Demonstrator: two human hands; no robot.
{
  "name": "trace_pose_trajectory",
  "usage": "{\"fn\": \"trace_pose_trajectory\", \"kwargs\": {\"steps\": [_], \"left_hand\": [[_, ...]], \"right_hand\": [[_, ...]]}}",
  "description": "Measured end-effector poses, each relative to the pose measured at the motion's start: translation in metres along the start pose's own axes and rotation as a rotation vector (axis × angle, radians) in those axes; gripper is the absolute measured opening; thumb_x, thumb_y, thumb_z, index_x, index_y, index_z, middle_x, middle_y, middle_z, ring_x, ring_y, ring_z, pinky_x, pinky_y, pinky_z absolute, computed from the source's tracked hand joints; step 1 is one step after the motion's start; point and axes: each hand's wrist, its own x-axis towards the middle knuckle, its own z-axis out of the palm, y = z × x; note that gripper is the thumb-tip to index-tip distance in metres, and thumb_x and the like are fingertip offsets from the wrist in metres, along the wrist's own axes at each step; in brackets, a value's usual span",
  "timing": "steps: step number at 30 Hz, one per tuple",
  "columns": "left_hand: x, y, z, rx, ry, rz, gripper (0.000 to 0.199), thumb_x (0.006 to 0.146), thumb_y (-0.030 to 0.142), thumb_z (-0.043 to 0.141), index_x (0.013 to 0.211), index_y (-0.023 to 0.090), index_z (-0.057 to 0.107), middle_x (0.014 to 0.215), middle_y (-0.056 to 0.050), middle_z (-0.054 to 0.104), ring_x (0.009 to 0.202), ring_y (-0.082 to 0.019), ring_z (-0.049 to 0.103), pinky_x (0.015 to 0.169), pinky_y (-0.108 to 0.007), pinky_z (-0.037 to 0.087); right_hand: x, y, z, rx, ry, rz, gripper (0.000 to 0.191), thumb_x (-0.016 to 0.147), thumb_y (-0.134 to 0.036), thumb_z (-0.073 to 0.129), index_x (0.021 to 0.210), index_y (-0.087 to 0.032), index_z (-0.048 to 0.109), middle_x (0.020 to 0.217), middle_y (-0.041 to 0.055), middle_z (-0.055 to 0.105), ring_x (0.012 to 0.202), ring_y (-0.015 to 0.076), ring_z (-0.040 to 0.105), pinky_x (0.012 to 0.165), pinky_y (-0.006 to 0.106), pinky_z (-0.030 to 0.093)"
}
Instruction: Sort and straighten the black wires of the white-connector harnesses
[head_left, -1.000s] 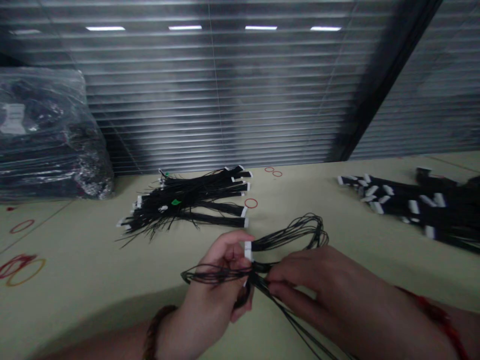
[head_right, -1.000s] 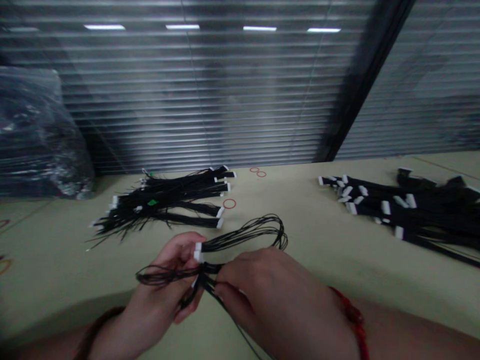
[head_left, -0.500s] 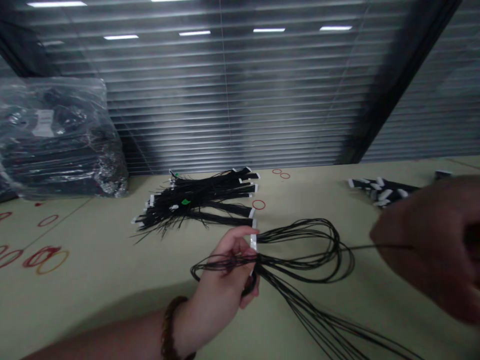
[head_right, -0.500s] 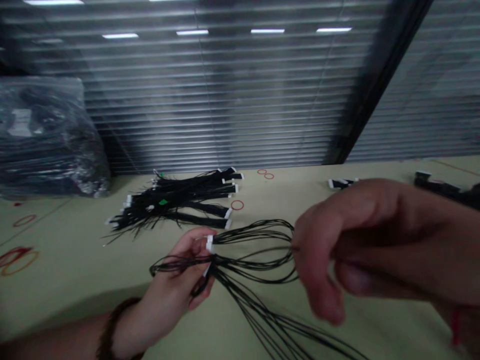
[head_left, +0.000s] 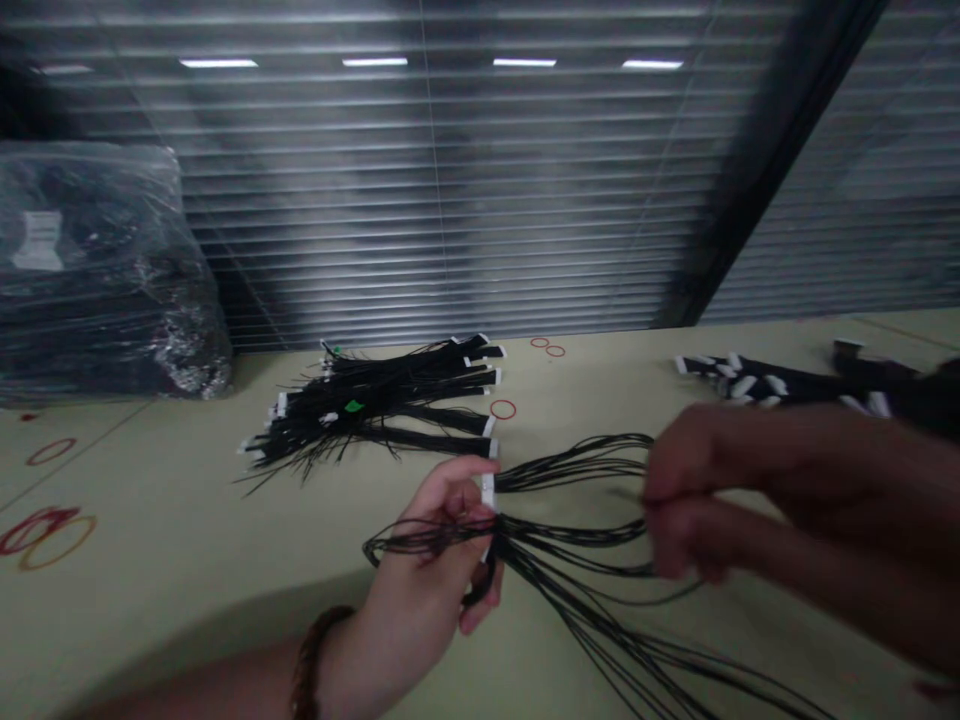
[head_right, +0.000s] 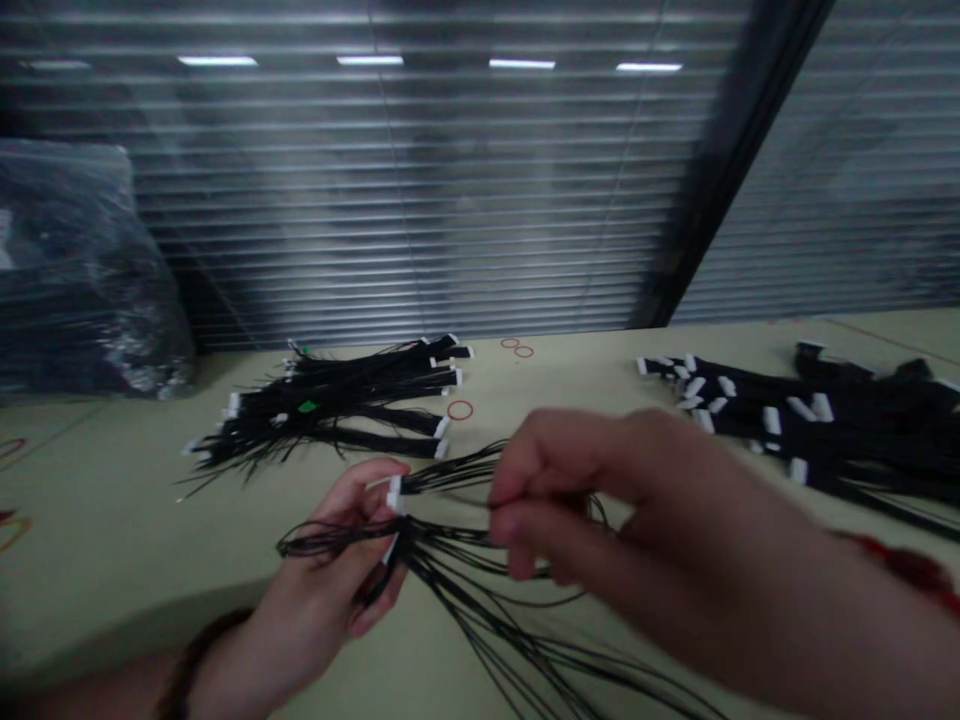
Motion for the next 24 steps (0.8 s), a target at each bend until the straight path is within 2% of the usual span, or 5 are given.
{"fn": "trace_pose_trajectory", "kwargs": {"steps": [1, 3, 6, 18, 24], "left_hand": [[-0.001, 0.0, 0.0, -0.014, -0.008, 0.006, 0.022, 0.081, 0.018, 0.054, 0.101, 0.023, 0.047, 0.069, 0.006, 0.048, 0.035, -0.001, 0.037, 0.03, -0.008, 0.027], [-0.003, 0.0, 0.0, -0.036, -0.029, 0.016, 0.021, 0.081, 0.018, 0.055, 0.101, 0.024, 0.049, 0.069, 0.007, 0.047, 0.034, -0.001, 0.038, 0.029, -0.007, 0.027], [-0.005, -0.002, -0.001, -0.064, -0.079, 0.025, 0.017, 0.084, 0.019, 0.055, 0.099, 0.025, 0.051, 0.068, 0.007, 0.045, 0.033, 0.0, 0.037, 0.029, -0.006, 0.027], [-0.007, -0.004, 0.002, -0.096, -0.13, 0.005, 0.009, 0.087, 0.026, 0.059, 0.096, 0.026, 0.054, 0.069, 0.005, 0.053, 0.034, 0.0, 0.039, 0.03, -0.005, 0.029], [-0.009, -0.012, 0.003, -0.066, -0.151, 0.097, 0.016, 0.087, 0.04, 0.06, 0.097, 0.028, 0.059, 0.065, 0.006, 0.047, 0.035, 0.001, 0.037, 0.032, -0.005, 0.029]], "right_hand": [[0.002, -0.009, 0.012, -0.012, -0.036, -0.022, 0.02, 0.092, -0.03, 0.045, 0.079, -0.021, 0.057, 0.064, -0.0041, 0.056, 0.052, 0.0086, 0.051, 0.049, 0.019, 0.038], [0.003, -0.021, 0.031, -0.112, 0.023, -0.133, 0.018, 0.093, -0.019, 0.041, 0.085, -0.02, 0.057, 0.068, -0.0024, 0.057, 0.056, 0.0115, 0.051, 0.053, 0.024, 0.036], [0.0, -0.024, 0.045, -0.201, 0.075, -0.246, 0.019, 0.094, -0.014, 0.038, 0.091, -0.017, 0.056, 0.073, -0.0005, 0.056, 0.061, 0.0132, 0.05, 0.057, 0.028, 0.035], [0.0, -0.024, 0.049, -0.222, 0.116, -0.255, 0.028, 0.099, -0.018, 0.03, 0.087, -0.018, 0.055, 0.072, -0.001, 0.055, 0.06, 0.0125, 0.048, 0.056, 0.029, 0.033], [0.0, -0.03, 0.048, -0.173, 0.106, -0.197, 0.038, 0.1, -0.021, 0.026, 0.076, -0.018, 0.055, 0.066, -0.0013, 0.053, 0.057, 0.0123, 0.047, 0.054, 0.028, 0.033]]}}
